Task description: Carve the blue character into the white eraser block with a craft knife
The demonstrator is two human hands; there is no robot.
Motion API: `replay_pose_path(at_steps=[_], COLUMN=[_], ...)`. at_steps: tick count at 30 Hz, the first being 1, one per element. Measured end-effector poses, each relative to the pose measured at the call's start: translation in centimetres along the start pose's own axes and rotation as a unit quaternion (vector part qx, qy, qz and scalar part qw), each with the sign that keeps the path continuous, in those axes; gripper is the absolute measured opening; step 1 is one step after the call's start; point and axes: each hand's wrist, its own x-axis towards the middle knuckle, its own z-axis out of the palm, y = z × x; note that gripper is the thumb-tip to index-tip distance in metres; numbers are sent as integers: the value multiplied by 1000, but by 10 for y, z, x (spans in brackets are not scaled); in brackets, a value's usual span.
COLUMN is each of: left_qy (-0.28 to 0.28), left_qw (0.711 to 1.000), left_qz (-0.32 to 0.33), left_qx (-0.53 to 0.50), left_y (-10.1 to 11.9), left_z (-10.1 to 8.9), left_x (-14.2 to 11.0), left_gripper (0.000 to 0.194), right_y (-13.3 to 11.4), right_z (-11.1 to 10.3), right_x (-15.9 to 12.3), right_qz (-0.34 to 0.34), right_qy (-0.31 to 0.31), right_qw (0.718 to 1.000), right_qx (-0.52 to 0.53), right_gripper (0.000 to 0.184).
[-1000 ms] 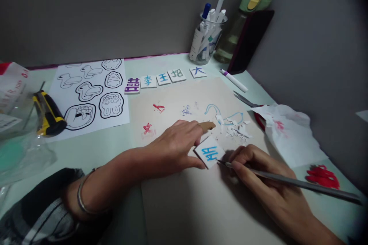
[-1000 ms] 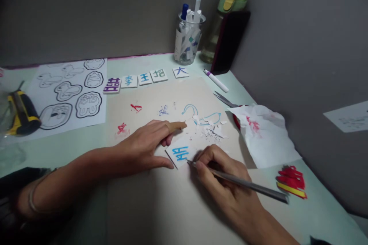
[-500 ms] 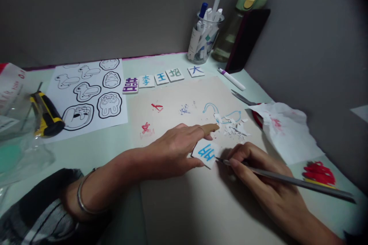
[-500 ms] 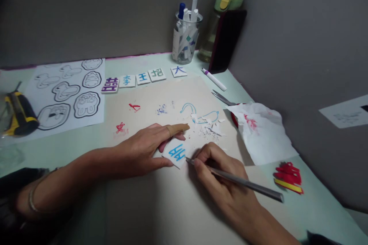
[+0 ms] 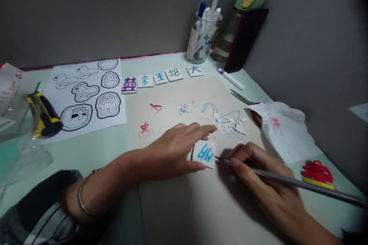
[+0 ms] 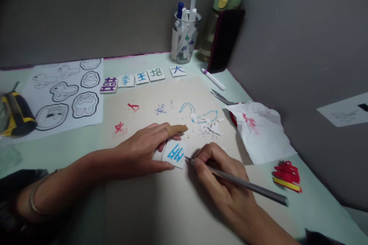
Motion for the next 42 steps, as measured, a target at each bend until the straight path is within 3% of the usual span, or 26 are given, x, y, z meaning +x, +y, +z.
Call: replay_pose_path(at_steps=[15, 26, 42], left_qy=[10, -22, 13], left_qw=[1000, 999, 998], left_qz=[-27, -46, -55], left_qx=[8, -5, -5], left_y=[5, 9, 9], left_z=[1, -4, 0], left_x=[1, -3, -1], left_gripper=[73, 76, 71], right_y=[-4, 1, -1], right_z=[5, 5, 7], right_x=[0, -2, -4], right_qz=[2, 28, 23], right_qy=[6, -7, -14], right_qw=[1000, 999, 997], right_qx=[14, 26, 65], right_gripper=[23, 26, 23])
